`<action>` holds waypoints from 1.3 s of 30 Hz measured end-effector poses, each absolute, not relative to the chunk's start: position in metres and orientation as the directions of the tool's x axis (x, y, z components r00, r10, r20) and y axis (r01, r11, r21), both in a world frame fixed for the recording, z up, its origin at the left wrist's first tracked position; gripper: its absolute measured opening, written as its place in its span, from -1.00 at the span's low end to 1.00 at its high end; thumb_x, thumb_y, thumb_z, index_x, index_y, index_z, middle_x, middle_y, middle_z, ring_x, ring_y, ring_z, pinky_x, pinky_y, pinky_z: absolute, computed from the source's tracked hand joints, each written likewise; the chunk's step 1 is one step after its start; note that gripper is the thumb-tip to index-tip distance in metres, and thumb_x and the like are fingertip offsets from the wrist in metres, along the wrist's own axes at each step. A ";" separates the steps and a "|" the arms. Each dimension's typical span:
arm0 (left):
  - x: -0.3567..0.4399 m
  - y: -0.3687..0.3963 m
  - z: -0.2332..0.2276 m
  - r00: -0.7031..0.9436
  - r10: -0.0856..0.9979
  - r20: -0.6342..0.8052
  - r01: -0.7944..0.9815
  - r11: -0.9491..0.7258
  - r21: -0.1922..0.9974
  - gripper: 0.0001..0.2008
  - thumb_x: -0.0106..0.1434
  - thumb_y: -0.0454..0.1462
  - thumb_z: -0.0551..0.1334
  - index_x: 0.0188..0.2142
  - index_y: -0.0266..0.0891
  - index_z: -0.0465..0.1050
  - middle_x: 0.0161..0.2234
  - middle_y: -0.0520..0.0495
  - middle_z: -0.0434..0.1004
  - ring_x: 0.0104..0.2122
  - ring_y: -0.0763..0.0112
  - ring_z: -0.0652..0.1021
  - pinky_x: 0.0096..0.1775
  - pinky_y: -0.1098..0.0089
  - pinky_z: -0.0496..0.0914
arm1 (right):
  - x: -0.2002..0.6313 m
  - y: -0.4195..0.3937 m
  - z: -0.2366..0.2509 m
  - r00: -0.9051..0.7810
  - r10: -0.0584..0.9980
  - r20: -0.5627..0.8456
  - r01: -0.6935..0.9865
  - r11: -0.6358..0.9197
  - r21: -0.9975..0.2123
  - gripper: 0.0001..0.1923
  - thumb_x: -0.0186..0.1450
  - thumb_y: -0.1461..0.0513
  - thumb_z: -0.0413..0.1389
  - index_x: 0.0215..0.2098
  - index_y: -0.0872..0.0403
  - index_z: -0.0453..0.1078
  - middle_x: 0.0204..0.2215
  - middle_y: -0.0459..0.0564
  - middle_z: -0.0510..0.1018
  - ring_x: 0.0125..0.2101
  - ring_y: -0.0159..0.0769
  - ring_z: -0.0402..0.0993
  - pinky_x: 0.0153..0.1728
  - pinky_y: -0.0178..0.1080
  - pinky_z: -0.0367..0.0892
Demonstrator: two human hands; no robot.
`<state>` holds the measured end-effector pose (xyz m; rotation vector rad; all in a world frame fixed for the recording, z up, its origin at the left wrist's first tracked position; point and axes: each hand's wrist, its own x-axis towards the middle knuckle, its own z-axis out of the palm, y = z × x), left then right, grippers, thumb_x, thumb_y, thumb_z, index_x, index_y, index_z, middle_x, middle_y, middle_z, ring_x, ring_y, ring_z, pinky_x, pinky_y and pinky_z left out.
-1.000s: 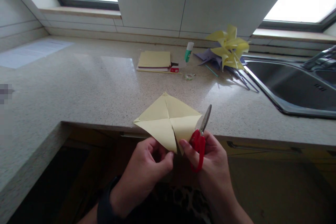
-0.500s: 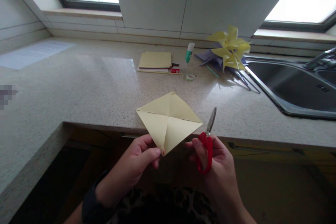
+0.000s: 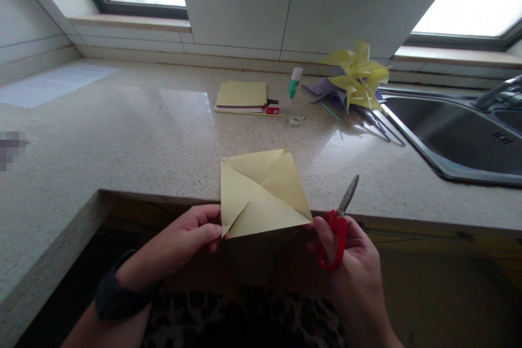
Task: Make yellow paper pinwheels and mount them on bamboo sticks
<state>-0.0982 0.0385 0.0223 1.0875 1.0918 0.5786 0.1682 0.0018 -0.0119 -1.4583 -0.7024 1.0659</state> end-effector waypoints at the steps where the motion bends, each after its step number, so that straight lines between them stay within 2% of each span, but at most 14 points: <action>1: -0.102 0.039 0.020 0.387 0.826 -0.409 0.124 0.393 0.911 -0.84 0.16 -0.21 0.29 -0.31 -0.26 0.54 -0.45 0.04 0.42 -0.50 0.51 0.31 -0.42 0.49 0.18 | 0.168 0.002 -0.011 0.417 0.878 -0.234 -0.154 -0.185 -0.970 -0.57 0.04 0.02 0.46 -0.29 0.07 0.46 -0.41 -0.05 0.63 -0.55 -0.43 0.46 -0.56 -0.41 0.45; 9: -0.115 0.035 0.010 0.316 0.865 -0.390 0.021 0.404 0.914 -0.84 0.20 -0.20 0.28 -0.39 -0.26 0.50 -0.49 0.02 0.41 -0.49 0.48 0.33 -0.42 0.49 0.19 | 0.160 0.001 -0.007 0.359 0.894 -0.268 -0.200 -0.207 -0.958 -0.56 0.02 0.04 0.48 -0.30 0.06 0.44 -0.46 -0.13 0.55 -0.57 -0.45 0.42 -0.57 -0.41 0.43; 13: -0.113 0.028 0.005 0.254 0.903 -0.346 -0.113 0.383 0.917 -0.80 0.20 -0.19 0.23 -0.49 -0.25 0.44 -0.54 0.02 0.36 -0.49 0.43 0.35 -0.40 0.45 0.25 | 0.157 0.002 -0.008 0.317 0.915 -0.249 -0.203 -0.190 -0.960 -0.59 0.03 0.07 0.47 -0.29 0.04 0.44 -0.43 -0.11 0.56 -0.56 -0.44 0.41 -0.56 -0.40 0.43; 16: -0.111 0.019 -0.008 0.265 0.900 -0.347 -0.225 0.408 0.885 -0.75 0.21 -0.16 0.15 -0.48 -0.25 0.46 -0.53 -0.01 0.40 -0.48 0.40 0.37 -0.36 0.40 0.30 | 0.156 0.002 -0.007 0.292 0.927 -0.234 -0.184 -0.186 -0.965 -0.61 0.04 0.09 0.47 -0.32 0.03 0.43 -0.44 -0.11 0.57 -0.55 -0.42 0.41 -0.54 -0.39 0.44; 19: -0.100 0.008 -0.026 0.306 0.880 -0.364 -0.164 0.425 0.890 -0.76 0.22 -0.18 0.17 -0.47 -0.28 0.48 -0.52 -0.04 0.44 -0.45 0.36 0.42 -0.30 0.38 0.32 | 0.154 0.000 -0.007 0.284 0.932 -0.227 -0.166 -0.185 -0.969 -0.63 0.06 0.07 0.46 -0.35 0.04 0.41 -0.46 -0.13 0.54 -0.55 -0.43 0.40 -0.52 -0.37 0.45; 21: -0.087 0.000 -0.036 0.370 0.850 -0.374 -0.160 0.455 0.876 -0.76 0.17 -0.15 0.26 -0.31 -0.30 0.54 -0.51 -0.04 0.48 -0.44 0.37 0.46 -0.32 0.40 0.32 | 0.151 -0.002 -0.008 0.276 0.930 -0.243 -0.172 -0.200 -0.964 -0.62 0.06 0.06 0.45 -0.36 0.03 0.40 -0.50 -0.16 0.52 -0.57 -0.44 0.39 -0.55 -0.40 0.42; 23: -0.071 -0.009 -0.041 0.426 0.815 -0.393 -0.206 0.510 0.835 -0.60 0.15 -0.07 0.35 -0.08 -0.23 0.51 -0.36 -0.03 0.53 -0.48 0.43 0.46 -0.47 0.47 0.25 | 0.146 -0.006 -0.010 0.249 0.932 -0.263 -0.181 -0.222 -0.958 -0.62 0.07 0.05 0.44 -0.35 0.04 0.40 -0.50 -0.15 0.53 -0.60 -0.44 0.40 -0.60 -0.41 0.36; 27: -0.040 -0.019 -0.033 0.384 0.846 -0.369 -0.304 0.493 0.815 -0.50 0.14 0.04 0.40 -0.05 -0.21 0.51 -0.29 -0.04 0.51 -0.44 0.44 0.49 -0.50 0.51 0.26 | 0.135 -0.013 -0.013 0.161 0.946 -0.280 -0.198 -0.246 -0.949 -0.63 0.10 0.03 0.42 -0.37 0.05 0.40 -0.54 -0.11 0.54 -0.61 -0.42 0.41 -0.60 -0.40 0.35; 31: -0.021 -0.015 -0.018 0.285 0.881 -0.378 -0.415 0.469 0.780 -0.54 0.18 0.05 0.39 -0.08 -0.21 0.53 -0.27 -0.06 0.57 -0.41 0.43 0.51 -0.38 0.46 0.35 | 0.128 -0.017 -0.010 0.106 0.953 -0.283 -0.217 -0.256 -0.942 -0.63 0.09 0.03 0.42 -0.39 0.04 0.39 -0.54 -0.10 0.55 -0.59 -0.41 0.40 -0.58 -0.39 0.37; 33: -0.015 -0.011 -0.014 0.228 0.892 -0.390 -0.443 0.452 0.774 -0.57 0.18 0.06 0.39 -0.17 -0.23 0.54 -0.30 -0.05 0.58 -0.41 0.41 0.51 -0.33 0.43 0.37 | 0.128 -0.019 -0.007 0.092 0.954 -0.284 -0.224 -0.258 -0.940 -0.61 0.04 0.06 0.45 -0.39 0.04 0.38 -0.54 -0.12 0.54 -0.59 -0.41 0.40 -0.59 -0.40 0.36; 37: -0.012 -0.004 -0.012 0.078 0.897 -0.435 -0.304 0.437 0.847 -0.58 0.18 0.06 0.38 -0.43 -0.29 0.51 -0.50 -0.02 0.51 -0.48 0.42 0.46 -0.37 0.43 0.34 | 0.132 -0.021 -0.005 0.066 0.958 -0.279 -0.216 -0.259 -0.941 -0.61 0.06 0.05 0.44 -0.39 0.03 0.38 -0.51 -0.09 0.57 -0.55 -0.36 0.45 -0.54 -0.36 0.43; 39: -0.014 -0.002 -0.011 0.044 0.897 -0.440 -0.263 0.435 0.861 -0.58 0.19 0.04 0.37 -0.49 -0.29 0.49 -0.54 -0.01 0.49 -0.50 0.43 0.45 -0.38 0.43 0.34 | 0.137 -0.022 -0.006 0.085 0.959 -0.270 -0.199 -0.250 -0.948 -0.64 0.11 0.04 0.41 -0.35 0.03 0.39 -0.49 -0.07 0.59 -0.53 -0.33 0.49 -0.53 -0.34 0.46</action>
